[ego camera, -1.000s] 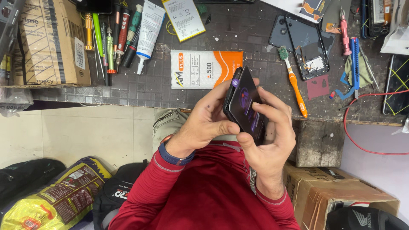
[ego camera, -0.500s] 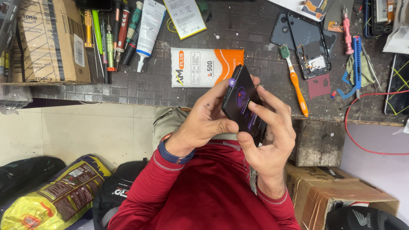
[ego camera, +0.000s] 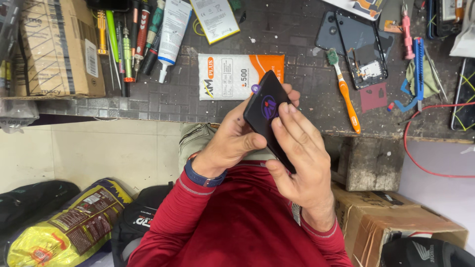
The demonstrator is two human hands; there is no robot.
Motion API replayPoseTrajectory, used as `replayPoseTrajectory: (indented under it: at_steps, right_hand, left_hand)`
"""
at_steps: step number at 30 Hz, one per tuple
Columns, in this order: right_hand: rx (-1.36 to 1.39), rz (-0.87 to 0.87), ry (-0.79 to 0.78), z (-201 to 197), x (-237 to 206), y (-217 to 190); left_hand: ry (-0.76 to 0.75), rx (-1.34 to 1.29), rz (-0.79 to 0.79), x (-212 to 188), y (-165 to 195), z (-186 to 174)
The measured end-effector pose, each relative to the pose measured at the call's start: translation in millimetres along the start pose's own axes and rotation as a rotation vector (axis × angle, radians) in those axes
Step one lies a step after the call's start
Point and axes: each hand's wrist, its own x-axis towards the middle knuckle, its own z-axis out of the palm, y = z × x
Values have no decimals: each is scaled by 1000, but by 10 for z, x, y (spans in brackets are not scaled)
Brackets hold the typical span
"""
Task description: The person cleans the back of a smartphone with a toothbrush, then opens the device to expose the battery and motherboard. They test the touchscreen, remove the battery, and handle a new screen assembly with its ribbon cable before reattaching components.
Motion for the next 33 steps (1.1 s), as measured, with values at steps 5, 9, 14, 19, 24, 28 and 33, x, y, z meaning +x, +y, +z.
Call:
replayPoseTrajectory:
  at_steps: [5,9,14,19,24,28,33]
  right_hand:
    - [10,-7,-79,-46,36,5]
    - [0,-33,92,-93,30,-11]
    - [-67,-15,217,-113,-78,63]
    - [-73,-38,237,3,-249,165]
    - [-129,-150,272,21,-325,181]
    - [-68,-185,306,50,-286,200]
    - [18,-64,285,93,-313,233]
  left_hand:
    - [4,-43,28,12,-50,-60]
    - [83,-180,19,51,-75,-34]
    - [148,-307,68,56,-9,4]
    - [171,-342,78,80,-7,60]
    - [185,-358,37,4,23,146]
    - [212,-364,19,-44,61,180]
    - [348,-280,-16,-58,52,190]
